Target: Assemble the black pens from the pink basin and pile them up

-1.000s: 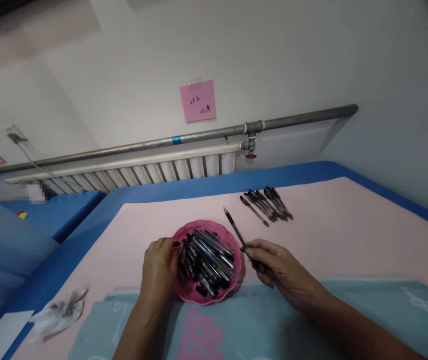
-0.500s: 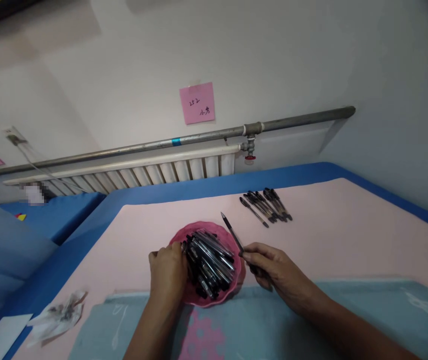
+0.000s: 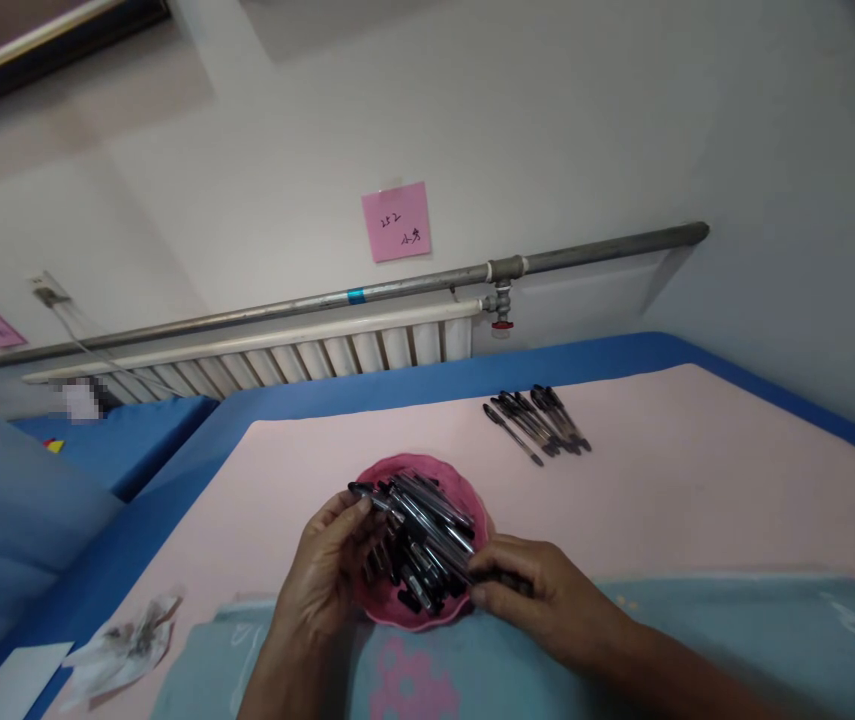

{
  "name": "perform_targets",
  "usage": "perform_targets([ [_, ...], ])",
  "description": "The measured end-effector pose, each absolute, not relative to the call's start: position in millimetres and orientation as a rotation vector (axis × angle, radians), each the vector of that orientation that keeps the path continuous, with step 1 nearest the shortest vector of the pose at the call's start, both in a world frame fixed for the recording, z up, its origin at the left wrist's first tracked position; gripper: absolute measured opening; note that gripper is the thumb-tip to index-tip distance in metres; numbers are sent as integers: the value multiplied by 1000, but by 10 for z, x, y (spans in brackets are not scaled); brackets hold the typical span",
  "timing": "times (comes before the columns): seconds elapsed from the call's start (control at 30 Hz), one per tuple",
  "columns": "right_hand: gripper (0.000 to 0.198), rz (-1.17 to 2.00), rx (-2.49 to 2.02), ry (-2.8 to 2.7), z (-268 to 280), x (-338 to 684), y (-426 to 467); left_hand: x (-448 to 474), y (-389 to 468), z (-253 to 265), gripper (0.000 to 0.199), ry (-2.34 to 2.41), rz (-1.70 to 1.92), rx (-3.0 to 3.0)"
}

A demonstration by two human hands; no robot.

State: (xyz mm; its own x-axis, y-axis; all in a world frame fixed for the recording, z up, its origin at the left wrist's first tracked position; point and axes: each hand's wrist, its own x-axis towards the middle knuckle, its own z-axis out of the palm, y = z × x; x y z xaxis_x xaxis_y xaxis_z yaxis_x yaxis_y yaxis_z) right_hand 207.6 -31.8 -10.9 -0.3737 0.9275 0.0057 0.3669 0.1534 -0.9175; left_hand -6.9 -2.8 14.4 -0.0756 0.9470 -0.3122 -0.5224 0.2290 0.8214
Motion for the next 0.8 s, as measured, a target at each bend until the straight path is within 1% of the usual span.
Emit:
perform_targets([
  [0.23,9,1196,-1253,-1830,-140,2086,-294,-26,-71,81,19,1028,1235,666],
  [0.43,9,1051,-1252,-1872,-185,2078,-348,114,-134,28,23,980,1127,707],
  [0.53,12,961,-1274,-1859,-160,2131,-306,110,-125,17,28,1026,1153,675],
  [0.63,12,747,-1404,-1830,-145,2284,-137,62,-87,18,30,1111,1203,637],
  [0.77,18,242,-1759,-1939,-195,2564,211,22,-45,-7,26,1150,1215,622],
  [0.8,19,181,-1817,-1946,-213,2621,297,20,-41,-17,26,1152,1221,613],
])
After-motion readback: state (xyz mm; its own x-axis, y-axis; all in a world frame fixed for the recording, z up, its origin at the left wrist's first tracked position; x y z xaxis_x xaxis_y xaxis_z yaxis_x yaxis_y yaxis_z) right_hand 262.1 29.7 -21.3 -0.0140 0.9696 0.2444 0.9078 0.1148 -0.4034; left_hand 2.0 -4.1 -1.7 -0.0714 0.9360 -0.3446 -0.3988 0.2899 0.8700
